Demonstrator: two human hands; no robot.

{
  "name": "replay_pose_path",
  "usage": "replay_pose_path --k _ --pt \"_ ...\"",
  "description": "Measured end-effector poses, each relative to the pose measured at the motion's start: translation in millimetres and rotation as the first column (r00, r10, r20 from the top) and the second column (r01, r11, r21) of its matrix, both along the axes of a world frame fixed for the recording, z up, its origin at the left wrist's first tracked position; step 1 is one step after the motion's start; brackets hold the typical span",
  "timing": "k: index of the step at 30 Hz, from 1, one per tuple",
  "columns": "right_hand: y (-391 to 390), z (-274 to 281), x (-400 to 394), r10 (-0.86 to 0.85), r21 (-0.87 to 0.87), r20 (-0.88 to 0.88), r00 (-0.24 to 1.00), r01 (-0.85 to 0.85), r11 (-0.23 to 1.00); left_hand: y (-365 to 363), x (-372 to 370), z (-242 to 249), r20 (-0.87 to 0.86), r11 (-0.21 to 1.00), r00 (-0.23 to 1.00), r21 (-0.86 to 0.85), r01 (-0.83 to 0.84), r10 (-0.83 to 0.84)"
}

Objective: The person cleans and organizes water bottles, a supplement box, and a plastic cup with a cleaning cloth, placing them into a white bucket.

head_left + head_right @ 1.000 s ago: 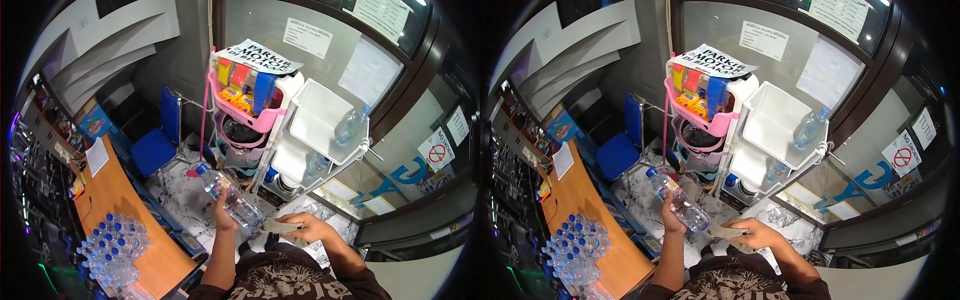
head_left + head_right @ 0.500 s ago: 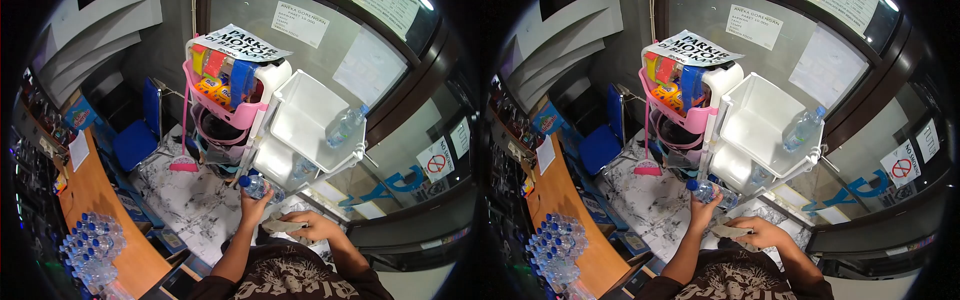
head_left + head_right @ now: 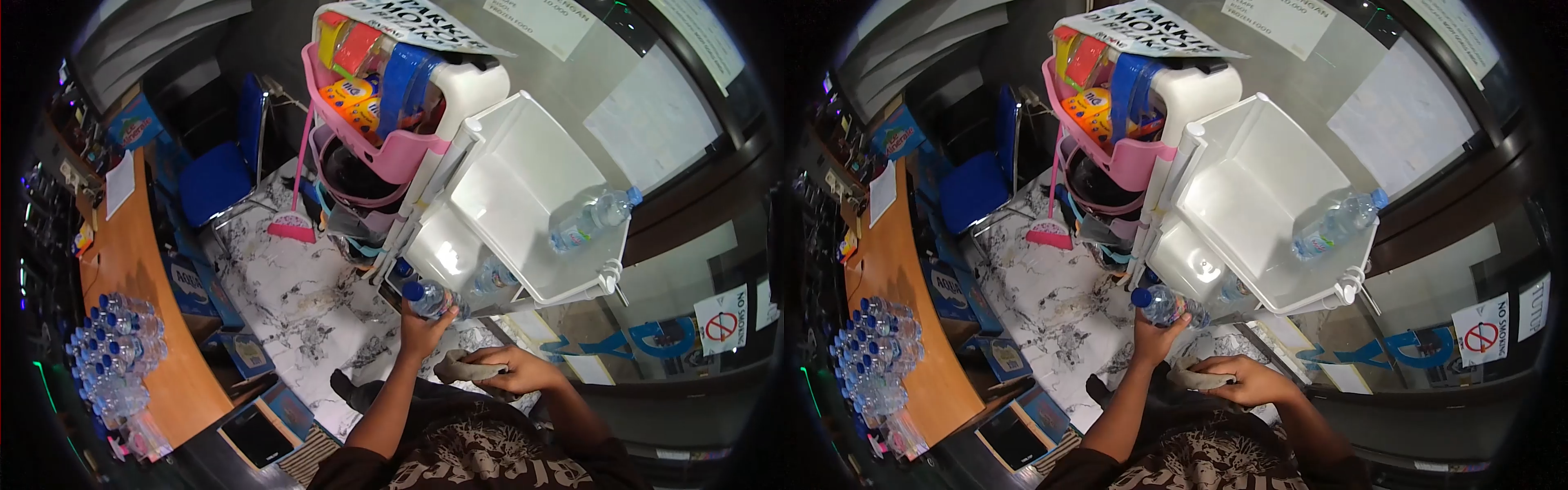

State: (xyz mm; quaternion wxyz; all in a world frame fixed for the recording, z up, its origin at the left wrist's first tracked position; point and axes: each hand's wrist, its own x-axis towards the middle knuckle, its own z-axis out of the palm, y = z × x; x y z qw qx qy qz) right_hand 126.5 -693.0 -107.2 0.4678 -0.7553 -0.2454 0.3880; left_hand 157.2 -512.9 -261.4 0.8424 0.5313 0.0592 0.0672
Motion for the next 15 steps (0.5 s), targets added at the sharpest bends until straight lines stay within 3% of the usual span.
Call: replay_pose_path --k 5,7,10,12,15 --pt "-4.2 -15.0 11.7 0.067 -0.035 -0.036 0.997 -0.068 0.997 -21.2 39.3 -33.4 0.092 0.994 0.992 0.067 -0.089 0.082" --pt "-8.7 -18.8 14.6 0.065 -0.063 -0.037 0.997 -0.067 0.996 -34.5 58.2 -47.5 0.038 0.993 0.996 0.087 -0.085 0.082" --pt "-18.3 -23.6 15.7 0.06 -0.091 -0.036 0.998 -0.063 0.994 -56.6 93.2 -62.8 -0.028 1.0 1.0 -0.029 0.003 -0.004" --pt "-27.1 -25.0 16.9 0.063 -0.098 -0.018 0.998 -0.064 0.993 -67.0 114.2 -65.5 -0.006 0.997 0.998 0.04 0.064 -0.064" --pt "-41.9 -29.9 17.8 0.081 -0.108 0.034 0.996 -0.076 0.991 -94.4 145.0 -69.3 0.069 0.941 0.998 0.337 -0.036 0.014"
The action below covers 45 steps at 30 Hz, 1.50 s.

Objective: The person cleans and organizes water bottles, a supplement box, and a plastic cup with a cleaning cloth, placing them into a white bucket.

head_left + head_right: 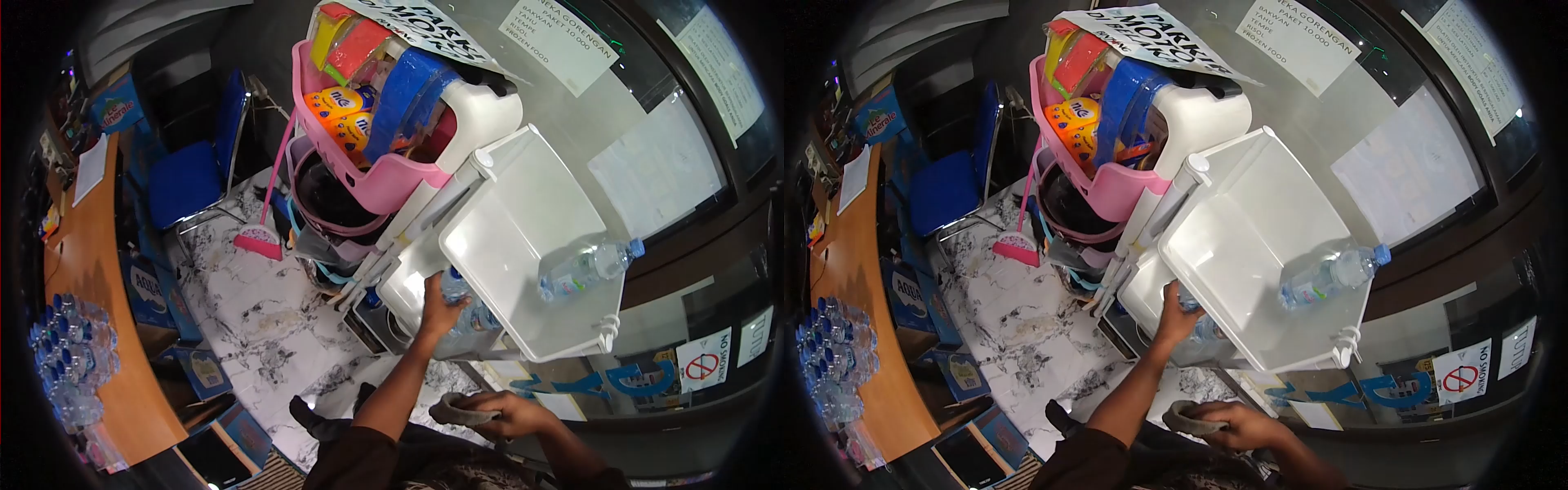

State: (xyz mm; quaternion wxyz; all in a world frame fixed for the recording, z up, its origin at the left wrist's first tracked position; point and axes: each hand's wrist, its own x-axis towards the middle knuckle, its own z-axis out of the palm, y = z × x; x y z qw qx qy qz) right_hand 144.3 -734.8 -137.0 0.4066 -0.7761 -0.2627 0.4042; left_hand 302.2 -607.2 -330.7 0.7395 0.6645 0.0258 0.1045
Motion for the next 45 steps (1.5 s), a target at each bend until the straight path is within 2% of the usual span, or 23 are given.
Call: replay_pose_path --k 1,2,3,5,7,10,12,14,17,18,19,21,24,26,29,31,33,34,36,37,40,43,45 --pt "1.5 3.1 2.5 -0.003 0.017 -0.001 1.0 0.003 1.0 -8.4 11.1 -4.8 0.055 0.986 0.996 0.153 -0.072 0.064" --pt "5.4 7.0 4.0 -0.027 0.034 -0.029 0.999 0.028 0.999 -22.9 28.0 -28.1 0.081 0.996 0.996 0.093 0.015 -0.022" --pt "5.1 6.5 2.5 -0.028 0.05 -0.05 0.998 0.03 0.998 -36.0 36.5 -46.9 0.09 0.99 0.995 0.133 0.035 -0.047" --pt "-0.1 3.9 3.8 -0.032 0.069 -0.074 0.997 0.037 0.997 -46.7 51.4 -50.4 0.124 0.976 0.986 0.203 0.082 -0.109" --pt "-10.0 -2.7 0.0 -0.104 0.009 -0.062 0.993 0.104 0.994 -53.6 64.7 -48.3 0.166 0.955 0.97 0.267 0.128 -0.177" --pt "-19.3 -3.4 -4.0 -0.158 -0.065 -0.027 0.987 0.156 0.986 -97.3 85.7 -108.1 0.287 0.937 0.949 0.347 0.027 -0.134" --pt "-29.4 -7.8 -9.2 -0.175 -0.077 -0.082 0.981 0.169 0.983 -113.4 92.3 -130.7 0.318 0.933 0.939 0.359 0.009 -0.131" --pt "-33.1 -9.3 -9.8 -0.191 -0.09 -0.116 0.975 0.181 0.979 -112.5 92.0 -130.3 0.349 0.928 0.932 0.369 -0.043 -0.096" --pt "-33.8 -12.3 -13.8 -0.21 -0.101 -0.13 0.969 0.198 0.975 -101.7 92.8 -126.1 0.319 0.961 0.934 0.266 0.076 -0.162" --pt "-35.8 -17.0 -14.8 -0.204 -0.094 -0.121 0.971 0.194 0.977 -97.6 92.4 -122.8 0.298 0.983 0.941 0.137 0.123 -0.159" --pt "-36.3 -19.1 -15.9 -0.199 -0.086 -0.115 0.973 0.19 0.978 -84.2 84.3 -99.5 0.275 0.986 0.948 0.004 0.165 -0.159" --pt "-31.5 -18.1 -15.0 -0.19 -0.084 -0.124 0.974 0.181 0.98 -73.8 79.4 -84.4 0.267 0.978 0.948 -0.066 0.196 -0.172" --pt "-23.4 -13.4 -15.0 -0.188 -0.082 -0.115 0.975 0.18 0.98 -80.8 76.9 -97.2 0.27 0.978 0.941 0.095 0.186 -0.205" --pt "-20.1 -11.1 -17.6 -0.192 -0.069 -0.111 0.975 0.185 0.98 -81.8 71.8 -113.3 0.211 0.965 0.95 0.176 0.194 -0.229" --pt "-18.9 -9.7 -21.5 -0.194 -0.049 -0.092 0.977 0.19 0.981 -75.9 72.3 -137.7 -0.014 0.826 0.921 0.436 0.357 -0.39" --pt "-16.6 -10.2 -25.2 -0.198 -0.045 -0.061 0.978 0.196 0.98 -66.8 69.6 -141.3 -0.122 0.815 0.9 0.387 0.431 -0.419" --pt "-13.0 -10.5 -25.8 -0.235 -0.055 -0.124 0.964 0.23 0.972 -40.0 59.0 -114.1 -0.242 0.796 0.867 0.345 0.497 -0.436" --pt "-10.7 -10.3 -23.8 -0.25 -0.058 -0.153 0.956 0.244 0.968 -12.7 43.4 -65.6 -0.303 0.785 0.846 0.329 0.524 -0.438" --pt "-3.6 -11.3 -19.5 -0.211 0.044 -0.06 0.976 0.214 0.976 15.7 22.6 -34.5 -0.373 0.793 0.83 0.3 0.53 -0.414" --pt "1.8 -9.7 -17.2 -0.194 0.094 -0.012 0.981 0.194 0.977 24.3 12.3 -32.8 -0.311 0.816 0.855 0.289 0.501 -0.415" --pt "27.5 1.2 -12.4 -0.216 0.145 -0.048 0.975 0.221 0.965 54.3 -28.4 -37.0 -0.126 0.875 0.912 0.255 0.411 -0.391" --pt "54.6 1.8 -8.0 -0.159 0.205 -0.051 0.986 0.166 0.964 102.5 -82.7 10.2 -0.311 0.837 0.844 0.204 0.508 -0.436" --pt "76.7 1.2 -7.8 -0.154 0.217 -0.065 0.986 0.165 0.962 130.9 -123.8 -1.2 -0.241 0.855 0.865 0.185 0.485 -0.439"
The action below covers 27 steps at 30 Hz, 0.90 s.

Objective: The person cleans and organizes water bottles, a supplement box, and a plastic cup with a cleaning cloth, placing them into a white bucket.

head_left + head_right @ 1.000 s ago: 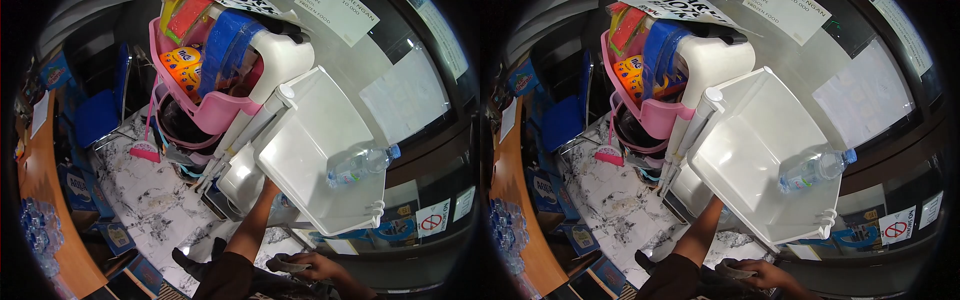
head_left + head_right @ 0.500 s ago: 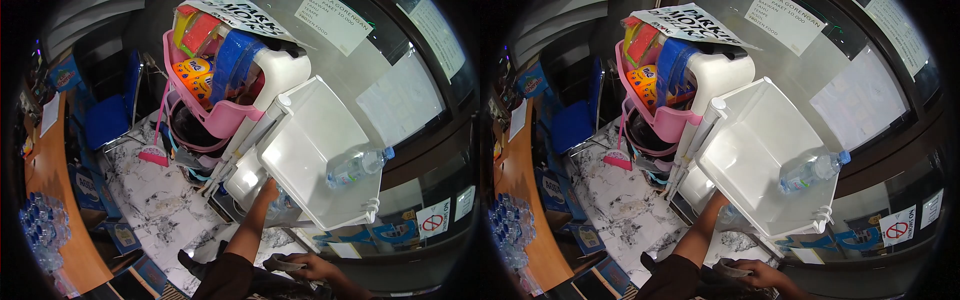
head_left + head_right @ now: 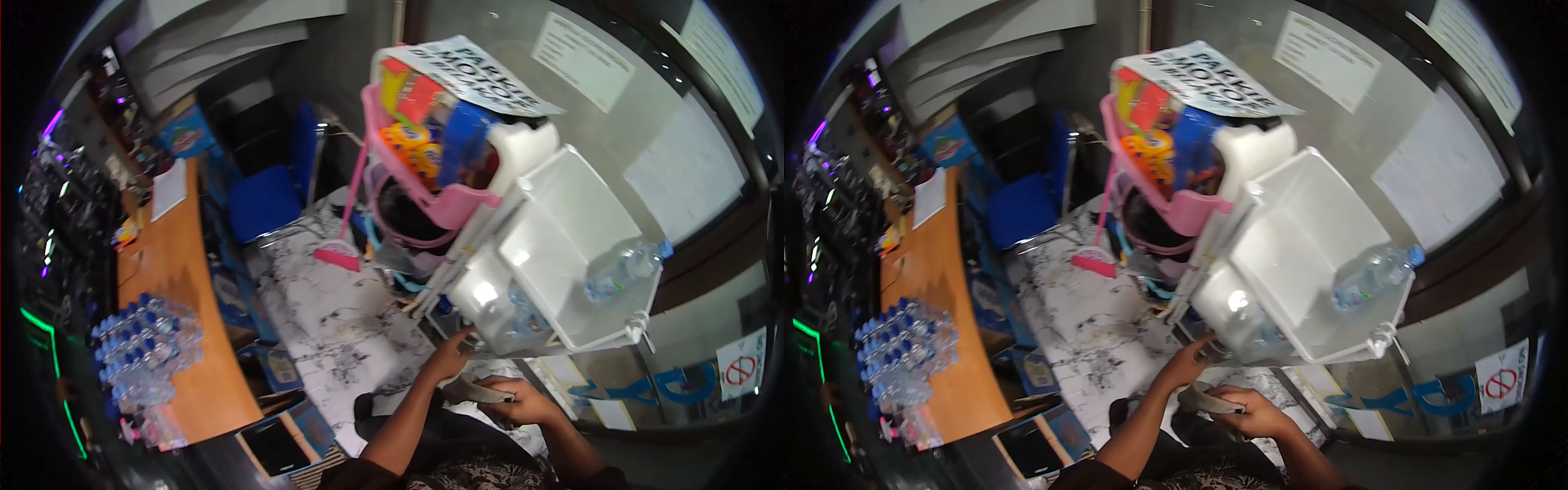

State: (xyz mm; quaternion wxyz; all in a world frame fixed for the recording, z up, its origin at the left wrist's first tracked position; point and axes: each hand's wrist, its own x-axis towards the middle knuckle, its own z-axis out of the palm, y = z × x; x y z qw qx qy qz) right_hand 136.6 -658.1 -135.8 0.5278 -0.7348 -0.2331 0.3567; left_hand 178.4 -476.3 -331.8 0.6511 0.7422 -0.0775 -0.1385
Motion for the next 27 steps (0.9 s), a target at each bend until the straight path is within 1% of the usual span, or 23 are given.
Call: replay_pose_path --k 1,3,4,6,7,10,11,14,15,18,19,20,21,23,24,25,27 --pt "12.5 -2.7 0.2 0.002 0.017 0.0 1.0 -0.002 1.0 18.0 -19.9 -3.7 0.028 1.0 0.999 -0.022 -0.016 0.016" --pt "44.8 -3.5 1.4 0.031 0.065 0.002 1.0 -0.031 0.997 56.9 -67.2 25.8 -0.011 0.959 0.997 -0.273 -0.074 0.073" --pt "69.2 10.5 -0.2 0.028 0.076 0.005 1.0 -0.029 0.997 78.0 -89.9 49.4 -0.023 0.914 0.995 -0.392 -0.102 0.101" --pt "111.7 16.4 -6.5 0.006 0.034 -0.057 0.998 -0.004 0.999 124.0 -125.3 102.8 0.003 0.969 0.99 -0.207 -0.137 0.141" --pt "132.0 10.0 -9.2 0.034 0.118 -0.019 0.999 -0.031 0.993 147.9 -135.8 121.9 0.026 0.981 0.987 -0.115 -0.156 0.16" --pt "208.7 23.5 -21.6 0.125 0.17 0.007 0.992 -0.125 0.978 212.8 -179.2 146.6 -0.012 0.946 0.95 0.091 -0.31 0.312" --pt "233.4 29.6 -29.2 0.133 0.194 0.006 0.991 -0.131 0.972 235.0 -194.7 163.8 -0.142 0.922 0.916 0.151 -0.355 0.376" --pt "300.1 33.3 -51.6 0.209 0.274 -0.002 0.978 -0.2 0.941 293.3 -242.1 176.9 -0.117 0.857 0.849 0.097 -0.506 0.514" --pt "323.1 42.2 -64.1 0.213 0.318 0.012 0.977 -0.206 0.926 313.2 -259.7 172.0 -0.118 0.831 0.822 0.066 -0.553 0.557" --pt "375.6 42.4 -83.6 0.321 0.276 0.035 0.946 -0.318 0.907 379.2 -311.0 162.9 0.02 0.722 0.722 -0.009 -0.692 0.692" --pt "393.6 54.6 -91.0 0.369 0.294 0.114 0.922 -0.386 0.875 404.5 -326.8 162.0 -0.032 0.657 0.657 -0.007 -0.754 0.753" --pt "405.8 60.6 -98.1 0.379 0.279 0.11 0.919 -0.395 0.875 431.3 -343.5 159.8 0.015 0.544 0.546 0.054 -0.837 0.838" --pt "417.1 64.8 -104.6 0.386 0.265 0.108 0.916 -0.401 0.877 462.2 -361.9 145.8 0.205 0.396 0.401 0.063 -0.916 0.893" --pt "434.3 72.9 -117.3 0.379 0.255 0.131 0.916 -0.4 0.88 520.6 -395.8 155.6 0.265 0.057 0.092 0.135 -0.989 0.96" --pt "442.4 77.4 -123.7 0.365 0.262 0.159 0.917 -0.395 0.88 559.6 -420.2 152.4 0.371 -0.058 0.007 0.162 -0.985 0.928" --pt "452.1 81.1 -127.4 0.352 0.269 0.191 0.916 -0.393 0.879 595.0 -438.0 150.4 0.476 -0.177 -0.077 0.169 -0.97 0.876" --pt "461.5 80.2 -133.9 0.355 0.308 0.14 0.924 -0.382 0.871 634.8 -448.8 165.9 0.568 -0.218 -0.027 0.271 -0.937 0.822"
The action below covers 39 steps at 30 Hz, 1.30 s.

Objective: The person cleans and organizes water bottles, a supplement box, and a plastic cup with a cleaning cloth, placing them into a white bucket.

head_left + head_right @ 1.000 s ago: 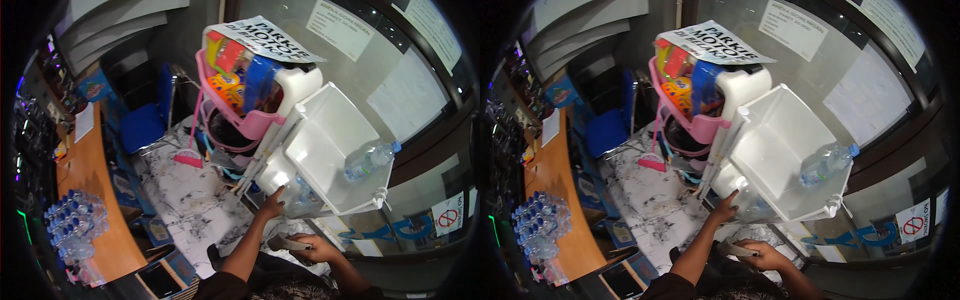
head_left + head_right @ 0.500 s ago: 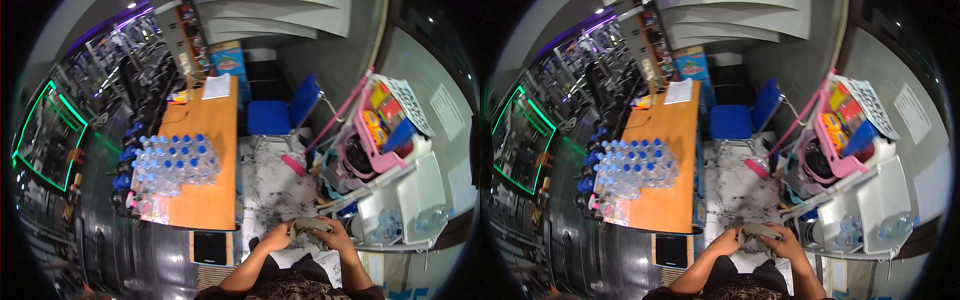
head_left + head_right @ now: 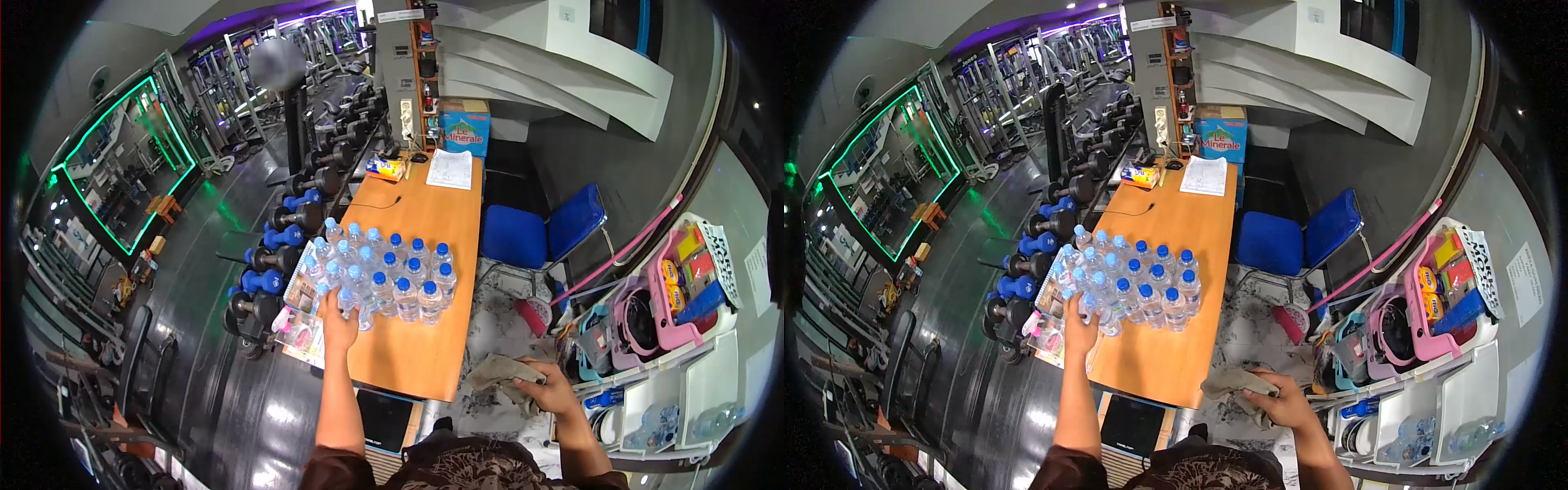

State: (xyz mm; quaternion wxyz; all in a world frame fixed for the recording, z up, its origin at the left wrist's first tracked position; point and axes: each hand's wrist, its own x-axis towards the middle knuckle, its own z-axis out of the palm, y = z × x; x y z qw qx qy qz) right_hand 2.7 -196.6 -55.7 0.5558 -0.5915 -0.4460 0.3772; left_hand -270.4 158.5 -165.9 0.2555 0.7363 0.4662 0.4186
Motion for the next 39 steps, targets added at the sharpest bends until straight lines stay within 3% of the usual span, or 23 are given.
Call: replay_pose_path --k 4,7,13,16,19,20,21,23,25,26,28,31,33,34,35,37,39 --pt "14.6 4.0 -10.3 0.014 -0.02 -0.018 1.0 -0.014 1.0 20.5 2.0 -11.8 -0.353 0.996 0.935 0.09 -0.014 0.045" --pt "20.3 19.5 -17.6 0.019 -0.063 0.027 0.999 -0.017 0.998 11.9 11.2 -10.6 -0.382 0.994 0.917 0.029 -0.109 0.112" --pt "23.4 16.9 -19.7 0.045 -0.066 0.109 0.993 -0.038 0.997 9.9 15.0 -55.0 -0.053 0.987 0.989 -0.076 -0.14 0.136" --pt "22.1 9.5 -18.5 0.034 -0.027 0.071 0.997 -0.032 0.999 -4.5 17.7 -72.2 0.044 0.978 0.999 -0.208 0.003 0.006" --pt "15.5 3.5 -10.8 0.021 -0.028 0.072 0.997 -0.019 0.999 -12.4 22.6 -98.6 0.065 0.995 0.997 -0.091 -0.034 0.04" --pt "14.6 11.1 -13.6 -0.008 -0.013 0.031 0.999 0.008 1.0 -21.1 25.0 -81.3 0.343 0.957 0.939 -0.276 0.086 0.015" --pt "10.6 9.2 -9.8 -0.027 -0.006 0.01 1.0 0.027 1.0 -29.8 27.5 -63.9 0.592 0.888 0.801 -0.411 0.207 0.088" --pt "0.3 0.6 -1.3 -0.066 0.004 -0.039 0.997 0.066 0.998 -47.0 22.4 -42.0 0.42 0.956 0.904 -0.288 0.048 0.081" --pt "-6.0 -5.3 4.6 -0.133 -0.013 -0.139 0.981 0.132 0.991 -60.3 21.2 -10.1 0.562 0.874 0.827 -0.412 0.257 0.022" --pt "-7.7 -5.1 8.3 -0.162 -0.022 -0.184 0.97 0.161 0.987 -70.6 24.0 18.4 0.648 0.834 0.762 -0.419 0.358 -0.001" --pt "-7.5 0.3 15.8 -0.165 0.046 -0.107 0.98 0.171 0.984 -95.6 35.6 69.7 0.779 0.788 0.623 -0.341 0.513 -0.069" --pt "1.7 27.2 18.7 -0.247 0.169 -0.023 0.969 0.247 0.954 -126.2 70.3 101.2 0.949 0.664 0.307 -0.186 0.724 -0.069" --pt "11.4 66.0 15.7 -0.304 0.275 0.049 0.951 0.28 0.92 -137.3 93.7 111.0 0.974 0.417 0.171 -0.096 0.904 -0.147" --pt "15.8 82.2 13.8 -0.336 0.359 0.122 0.934 0.274 0.892 -144.8 104.9 109.6 0.966 0.397 0.238 -0.181 0.9 -0.1" --pt "20.6 97.9 11.4 -0.373 0.438 0.193 0.908 0.26 0.86 -152.3 113.4 119.1 0.978 0.277 0.114 -0.063 0.959 -0.174" --pt "29.2 128.1 6.3 -0.418 0.534 0.351 0.838 0.187 0.824 -168.4 132.6 123.9 0.969 0.392 0.119 -0.025 0.919 -0.216" --pt "34.9 151.6 -0.8 -0.418 0.549 0.525 0.741 0.081 0.832 -174.7 142.2 122.3 0.827 0.43 0.309 -0.091 0.898 -0.47"
